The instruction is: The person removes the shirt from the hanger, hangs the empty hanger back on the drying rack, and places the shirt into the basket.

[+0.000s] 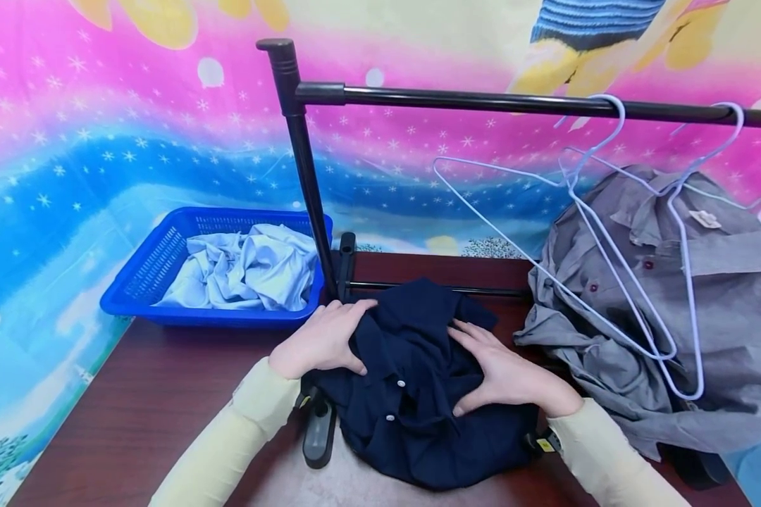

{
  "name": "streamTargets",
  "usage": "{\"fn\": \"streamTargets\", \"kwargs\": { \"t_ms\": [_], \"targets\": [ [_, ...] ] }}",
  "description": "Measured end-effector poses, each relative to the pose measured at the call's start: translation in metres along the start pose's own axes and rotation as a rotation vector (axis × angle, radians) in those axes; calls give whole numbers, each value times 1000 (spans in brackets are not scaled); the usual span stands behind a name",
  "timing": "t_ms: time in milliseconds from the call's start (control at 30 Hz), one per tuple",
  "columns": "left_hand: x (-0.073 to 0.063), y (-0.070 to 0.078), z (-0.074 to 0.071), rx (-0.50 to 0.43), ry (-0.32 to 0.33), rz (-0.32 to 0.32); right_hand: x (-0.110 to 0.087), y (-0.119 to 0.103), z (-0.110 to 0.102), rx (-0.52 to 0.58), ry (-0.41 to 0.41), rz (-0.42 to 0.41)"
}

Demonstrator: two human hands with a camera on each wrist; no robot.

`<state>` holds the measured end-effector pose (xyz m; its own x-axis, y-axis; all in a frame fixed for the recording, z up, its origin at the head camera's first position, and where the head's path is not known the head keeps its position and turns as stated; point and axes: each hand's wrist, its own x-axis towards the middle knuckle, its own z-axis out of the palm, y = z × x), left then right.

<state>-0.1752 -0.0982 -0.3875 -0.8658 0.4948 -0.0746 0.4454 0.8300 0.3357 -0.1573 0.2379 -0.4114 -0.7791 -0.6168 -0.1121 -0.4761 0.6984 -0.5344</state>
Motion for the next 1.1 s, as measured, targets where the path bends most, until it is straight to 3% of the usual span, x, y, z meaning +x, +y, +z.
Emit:
{"fn": "streamTargets", "kwargs": {
  "t_ms": [100, 367, 600, 900, 1100],
  "targets": [
    [3, -2, 2, 2, 1, 9, 5, 4, 7, -56, 53, 30],
    [6, -2, 5, -25, -25, -41, 14, 8, 11, -55, 103, 87],
    [10, -1, 11, -41, -47, -5, 19, 14, 15, -67, 165, 15],
    [14, -4, 13, -133, -57, 58, 17, 24, 14, 94, 298, -92],
    [14, -7, 9, -310, -31, 93, 18, 19, 3, 211, 361, -30]
  ]
}}
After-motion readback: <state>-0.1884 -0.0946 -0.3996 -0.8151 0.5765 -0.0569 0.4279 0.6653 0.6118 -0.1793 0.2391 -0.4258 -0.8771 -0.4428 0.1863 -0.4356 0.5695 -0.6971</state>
